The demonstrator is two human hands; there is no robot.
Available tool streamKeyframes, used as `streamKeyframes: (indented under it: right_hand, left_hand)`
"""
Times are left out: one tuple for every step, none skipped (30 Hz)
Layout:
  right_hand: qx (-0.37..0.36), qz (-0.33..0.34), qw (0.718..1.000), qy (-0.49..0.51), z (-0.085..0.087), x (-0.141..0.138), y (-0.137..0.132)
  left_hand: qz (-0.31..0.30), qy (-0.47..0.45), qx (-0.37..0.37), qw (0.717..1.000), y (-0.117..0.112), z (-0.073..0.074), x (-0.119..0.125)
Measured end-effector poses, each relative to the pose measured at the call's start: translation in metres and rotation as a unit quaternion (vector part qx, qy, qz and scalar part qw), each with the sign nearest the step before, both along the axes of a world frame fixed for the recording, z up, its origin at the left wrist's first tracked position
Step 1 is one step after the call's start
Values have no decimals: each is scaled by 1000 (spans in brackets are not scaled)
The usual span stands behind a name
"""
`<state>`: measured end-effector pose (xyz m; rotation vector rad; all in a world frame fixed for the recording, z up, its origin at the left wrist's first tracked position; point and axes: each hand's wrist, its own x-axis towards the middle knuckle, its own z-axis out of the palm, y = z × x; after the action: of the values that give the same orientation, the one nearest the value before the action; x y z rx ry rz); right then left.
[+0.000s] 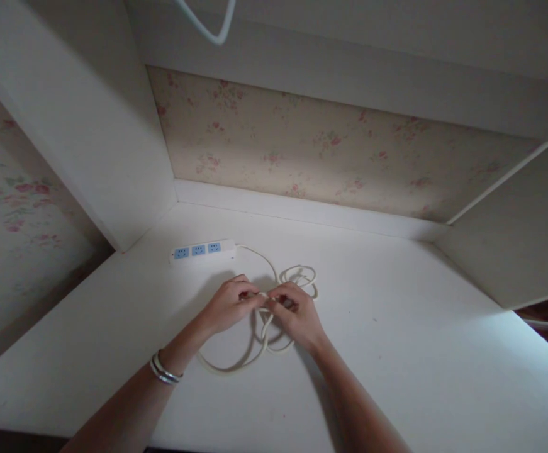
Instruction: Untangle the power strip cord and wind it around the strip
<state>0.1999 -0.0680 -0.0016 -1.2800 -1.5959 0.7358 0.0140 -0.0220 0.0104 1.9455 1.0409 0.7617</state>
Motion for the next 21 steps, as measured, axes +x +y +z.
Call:
streamKeyframes:
  right_hand:
    - [-2, -24, 1000, 8, -2, 2, 1]
    - [-7, -48, 999, 21, -4, 4, 3]
    - [-18, -68, 997, 41, -6, 7, 5]
    - [-31, -84, 994, 66, -8, 9, 7]
    - [-43, -95, 990, 96, -10, 12, 9]
    - [-52, -101, 985, 130, -11, 15, 11]
    - [-59, -103, 979, 167, -12, 18, 12]
    - [-64, -102, 972, 203, -13, 20, 13]
    - [-69, -100, 965, 234, -13, 23, 13]
    - [-74, -99, 959, 256, -12, 25, 13]
    - [-79, -102, 956, 264, -11, 27, 12]
    - [-83, -111, 957, 255, -9, 28, 10]
    - [-80, -127, 962, 229, -8, 30, 9]
    - [-70, -145, 968, 192, -5, 31, 7]
    - [-56, -162, 974, 151, -3, 31, 5]
    - [-40, -177, 977, 112, -1, 32, 3]
    - [-24, -190, 978, 79, 1, 33, 2]
    - [-10, -205, 977, 49, 3, 35, 1]
    - [2, -223, 975, 19, 4, 37, 1]
    - [12, -245, 969, -17, 6, 39, 1]
    - [16, -267, 962, -59, 7, 43, 1]
  left_hand:
    - [25, -25, -10, 999, 2, 1, -3]
    - [56, -59, -23, 996, 5, 2, -6]
    - [86, -103, -40, 990, 7, 3, -9]
    - [115, -154, -60, 980, 9, 3, -11]
    - [140, -209, -80, 965, 11, 3, -14]
    - [158, -257, -95, 949, 13, 2, -15]
    - [169, -295, -104, 935, 14, 2, -16]
    - [173, -319, -108, 925, 14, 1, -16]
    - [175, -332, -109, 921, 14, 1, -16]
    - [174, -338, -110, 918, 14, 1, -16]
    - [171, -341, -114, 917, 13, 1, -15]
    - [165, -348, -121, 915, 13, 2, -15]
    - [158, -362, -131, 909, 12, 2, -14]
    - [149, -381, -145, 901, 12, 4, -14]
    - [141, -406, -162, 888, 12, 5, -13]
    - [132, -434, -183, 872, 12, 7, -13]
    - [125, -462, -206, 853, 12, 8, -14]
    - [121, -489, -229, 833, 13, 9, -14]
    - [118, -512, -250, 813, 13, 11, -15]
    - [116, -532, -265, 796, 14, 12, -15]
    - [114, -547, -274, 783, 15, 13, -16]
